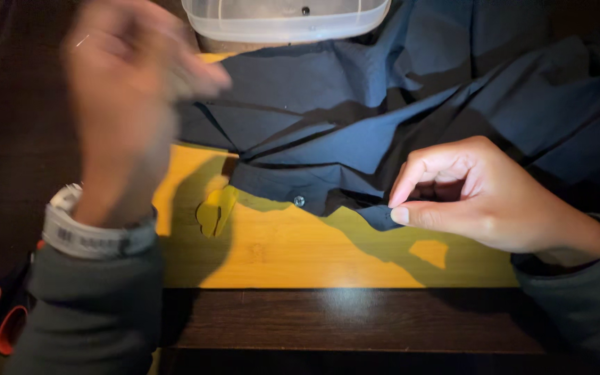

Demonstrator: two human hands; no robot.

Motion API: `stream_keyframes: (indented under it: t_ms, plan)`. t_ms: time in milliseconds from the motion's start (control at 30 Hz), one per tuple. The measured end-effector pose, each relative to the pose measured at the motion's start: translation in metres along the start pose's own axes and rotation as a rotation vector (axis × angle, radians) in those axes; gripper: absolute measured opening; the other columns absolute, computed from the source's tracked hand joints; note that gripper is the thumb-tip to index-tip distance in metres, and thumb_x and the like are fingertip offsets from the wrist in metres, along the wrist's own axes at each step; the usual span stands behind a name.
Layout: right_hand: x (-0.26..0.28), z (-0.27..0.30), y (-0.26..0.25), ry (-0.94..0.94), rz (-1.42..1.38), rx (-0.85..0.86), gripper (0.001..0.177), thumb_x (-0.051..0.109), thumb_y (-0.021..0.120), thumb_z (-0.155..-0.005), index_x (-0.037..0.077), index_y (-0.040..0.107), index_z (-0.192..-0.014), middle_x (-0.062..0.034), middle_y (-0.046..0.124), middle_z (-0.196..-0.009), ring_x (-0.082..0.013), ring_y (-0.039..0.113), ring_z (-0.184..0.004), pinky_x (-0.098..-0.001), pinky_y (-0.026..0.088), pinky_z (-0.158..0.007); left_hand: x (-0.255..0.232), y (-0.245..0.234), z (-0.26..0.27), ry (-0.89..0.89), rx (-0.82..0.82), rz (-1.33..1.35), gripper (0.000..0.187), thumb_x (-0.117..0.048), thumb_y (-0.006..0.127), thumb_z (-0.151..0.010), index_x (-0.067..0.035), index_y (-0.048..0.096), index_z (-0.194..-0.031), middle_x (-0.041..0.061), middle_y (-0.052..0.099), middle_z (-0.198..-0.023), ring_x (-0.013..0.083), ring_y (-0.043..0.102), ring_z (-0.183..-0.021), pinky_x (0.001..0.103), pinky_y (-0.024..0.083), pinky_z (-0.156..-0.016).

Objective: The person sews a button onto a dark garment using a needle and thread. They repeatedly pass the needle through the button and fabric, pull the thread, and adjust the fabric on a wooden board. The clip shows continuous stitching without a final knot or cut.

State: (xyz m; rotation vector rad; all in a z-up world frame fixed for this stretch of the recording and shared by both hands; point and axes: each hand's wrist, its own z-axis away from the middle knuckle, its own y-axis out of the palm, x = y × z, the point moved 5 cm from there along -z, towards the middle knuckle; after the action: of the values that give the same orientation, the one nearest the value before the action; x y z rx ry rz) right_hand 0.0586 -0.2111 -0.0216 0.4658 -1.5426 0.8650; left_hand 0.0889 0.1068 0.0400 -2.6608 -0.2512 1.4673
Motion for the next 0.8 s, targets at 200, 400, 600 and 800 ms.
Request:
stream_keyframes:
  t_ms: [200,400,600,800]
  plan:
    - [-0.001,0.000,-0.007,0.050,-0.025,-0.082,0.003,0.002,0.075,-0.086,0.001,0.076,-0.088,-0.0030,0.080,-0.081,-0.0083,0.073,-0.076,-0.0246,0.058,-0.068,-0.048,0.071,0.026,0.189,0.229,-0.630,0.022,-0.007,0.069,-0.093,0.001,0.063,-0.113,0.017,0.067,-0.103,0.0266,0.068,-0.077,0.036,0.055,-0.068]
    - [-0.009,0.001,-0.012,0.086,-0.039,-0.112,0.006,0.004,0.074,-0.085,0.002,0.076,-0.091,-0.0023,0.078,-0.081,-0.0067,0.070,-0.075,-0.0231,0.055,-0.065,-0.051,0.121,0.053,0.226,0.594,-0.235,0.023,-0.014,0.070,-0.096,-0.004,0.064,-0.116,0.013,0.066,-0.106,0.0272,0.068,-0.090,0.037,0.056,-0.075]
    - [-0.006,0.002,-0.011,0.029,-0.057,-0.055,0.008,0.006,0.076,-0.092,0.001,0.078,-0.099,-0.0031,0.078,-0.086,-0.0061,0.069,-0.077,-0.0210,0.052,-0.065,-0.033,0.120,0.058,0.126,0.616,-0.202,0.006,-0.011,0.071,-0.097,-0.006,0.070,-0.101,0.008,0.068,-0.088,0.0235,0.068,-0.079,0.034,0.053,-0.069]
    - [0.002,0.000,-0.009,0.018,-0.012,-0.066,0.013,0.008,0.076,-0.087,0.002,0.079,-0.099,-0.0022,0.079,-0.086,-0.0063,0.071,-0.078,-0.0219,0.057,-0.070,-0.048,0.118,0.053,0.195,0.495,-0.278,0.006,-0.004,0.076,-0.095,-0.005,0.070,-0.097,0.007,0.065,-0.085,0.0204,0.066,-0.074,0.030,0.049,-0.065]
